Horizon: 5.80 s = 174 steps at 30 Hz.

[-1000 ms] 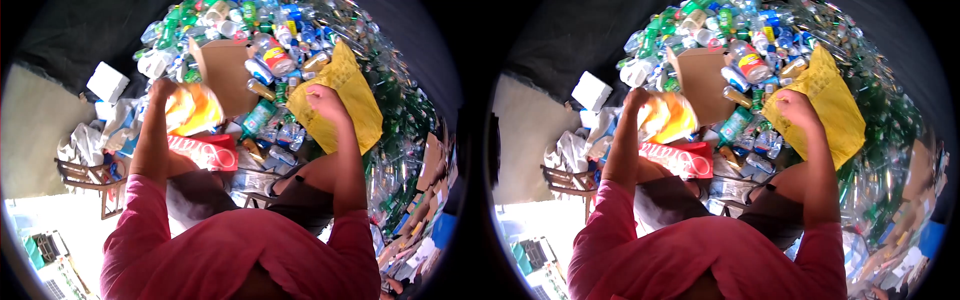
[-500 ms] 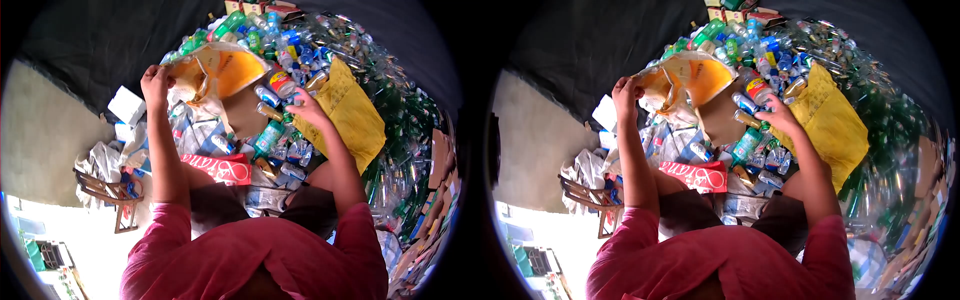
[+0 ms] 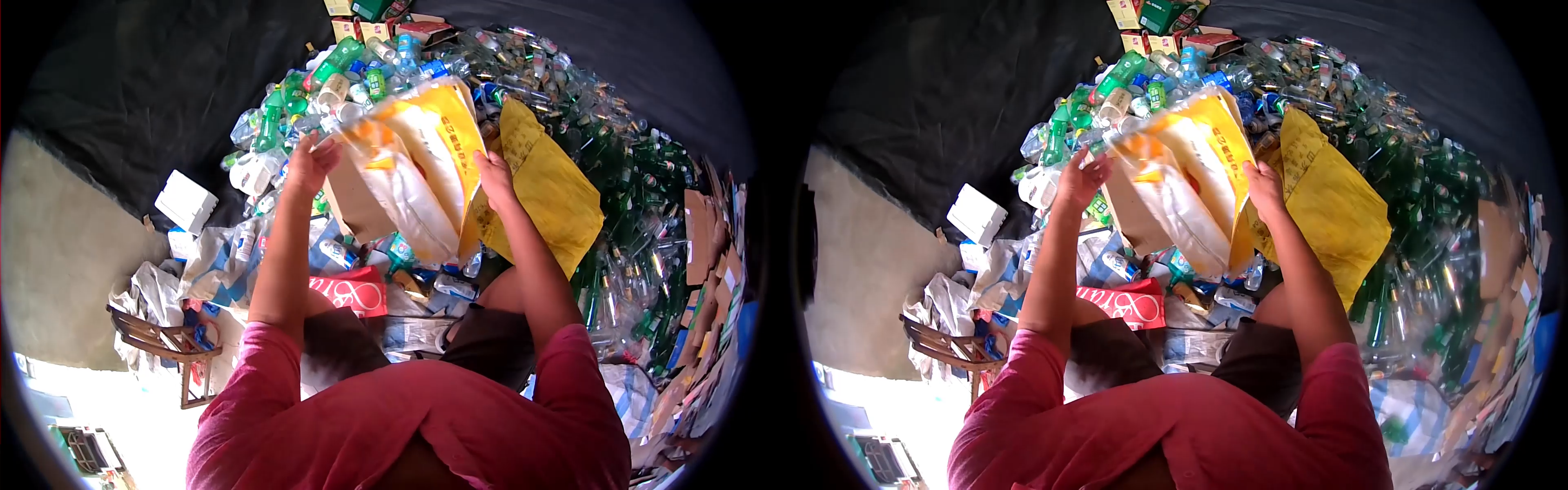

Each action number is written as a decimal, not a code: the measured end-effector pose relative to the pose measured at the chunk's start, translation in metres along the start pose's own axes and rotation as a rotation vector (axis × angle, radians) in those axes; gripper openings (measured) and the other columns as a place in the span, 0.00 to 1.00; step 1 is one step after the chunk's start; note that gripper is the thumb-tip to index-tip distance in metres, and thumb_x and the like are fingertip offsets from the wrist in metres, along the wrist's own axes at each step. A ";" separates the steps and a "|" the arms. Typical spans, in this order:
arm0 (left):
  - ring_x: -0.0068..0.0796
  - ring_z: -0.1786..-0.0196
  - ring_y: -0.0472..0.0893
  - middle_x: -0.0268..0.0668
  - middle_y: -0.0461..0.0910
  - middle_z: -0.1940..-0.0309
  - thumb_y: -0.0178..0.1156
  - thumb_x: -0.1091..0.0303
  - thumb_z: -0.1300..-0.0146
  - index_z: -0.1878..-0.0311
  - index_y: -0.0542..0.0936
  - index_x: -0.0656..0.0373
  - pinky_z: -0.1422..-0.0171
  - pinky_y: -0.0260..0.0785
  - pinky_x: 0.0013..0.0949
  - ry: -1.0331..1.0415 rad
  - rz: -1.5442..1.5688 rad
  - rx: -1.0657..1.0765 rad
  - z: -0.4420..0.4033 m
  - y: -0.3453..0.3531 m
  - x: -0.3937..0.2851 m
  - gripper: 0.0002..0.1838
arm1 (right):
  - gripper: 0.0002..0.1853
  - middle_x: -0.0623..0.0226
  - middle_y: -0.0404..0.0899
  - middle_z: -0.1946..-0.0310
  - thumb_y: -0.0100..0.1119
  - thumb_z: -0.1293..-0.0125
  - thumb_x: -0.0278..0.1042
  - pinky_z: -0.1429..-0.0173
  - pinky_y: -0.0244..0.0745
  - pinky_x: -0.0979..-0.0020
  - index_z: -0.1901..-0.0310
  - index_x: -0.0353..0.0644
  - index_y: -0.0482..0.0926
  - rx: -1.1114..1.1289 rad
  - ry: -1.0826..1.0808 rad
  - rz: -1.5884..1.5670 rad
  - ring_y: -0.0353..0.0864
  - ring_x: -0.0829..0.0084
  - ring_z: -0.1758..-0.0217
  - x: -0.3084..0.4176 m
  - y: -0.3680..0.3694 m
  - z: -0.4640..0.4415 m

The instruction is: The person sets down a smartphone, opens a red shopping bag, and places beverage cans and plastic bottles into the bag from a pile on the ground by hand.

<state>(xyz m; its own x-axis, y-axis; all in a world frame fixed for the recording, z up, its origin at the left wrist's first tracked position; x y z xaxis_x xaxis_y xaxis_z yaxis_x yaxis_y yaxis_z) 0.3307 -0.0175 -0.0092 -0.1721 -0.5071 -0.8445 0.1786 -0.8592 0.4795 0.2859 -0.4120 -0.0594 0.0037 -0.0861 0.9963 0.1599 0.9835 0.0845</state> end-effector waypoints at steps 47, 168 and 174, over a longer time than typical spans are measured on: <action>0.44 0.42 0.78 0.40 0.77 0.44 0.73 0.65 0.46 0.31 0.67 0.47 0.46 0.76 0.53 -0.654 -0.251 -0.795 -0.007 -0.132 0.230 0.39 | 0.12 0.71 0.80 0.66 0.59 0.27 0.35 0.66 0.72 0.79 0.47 0.42 0.77 -0.042 0.246 0.014 0.75 0.83 0.71 0.014 0.009 0.035; 0.36 0.39 0.80 0.41 0.80 0.39 0.58 0.66 0.28 0.36 0.72 0.62 0.28 0.68 0.44 0.185 0.337 0.123 0.074 -0.215 -0.013 0.21 | 0.24 0.72 0.78 0.44 0.61 0.29 0.48 0.44 0.73 0.66 0.35 0.51 0.72 0.412 0.366 0.179 0.78 0.72 0.46 -0.064 0.178 0.054; 0.35 0.40 0.81 0.39 0.80 0.40 0.59 0.68 0.29 0.35 0.71 0.62 0.32 0.73 0.41 0.083 0.268 0.408 0.034 -0.096 -0.057 0.21 | 0.37 0.69 0.69 0.33 0.65 0.30 0.41 0.33 0.70 0.61 0.25 0.49 0.58 0.625 0.202 -0.452 0.71 0.69 0.32 0.028 0.159 0.041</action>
<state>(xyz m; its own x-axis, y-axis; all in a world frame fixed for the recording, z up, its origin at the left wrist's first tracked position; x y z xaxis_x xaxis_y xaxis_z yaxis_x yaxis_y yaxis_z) 0.2900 0.0911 0.0010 -0.0910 -0.7213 -0.6867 -0.1903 -0.6642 0.7229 0.2710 -0.2516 -0.0170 0.2587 -0.4661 0.8461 -0.3948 0.7484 0.5330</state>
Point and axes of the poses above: each hand's wrist, its own z-axis away from the middle knuckle, its own y-axis out of the palm, x = y × z, the point moved 4 cm from there along -z, towards the middle knuckle
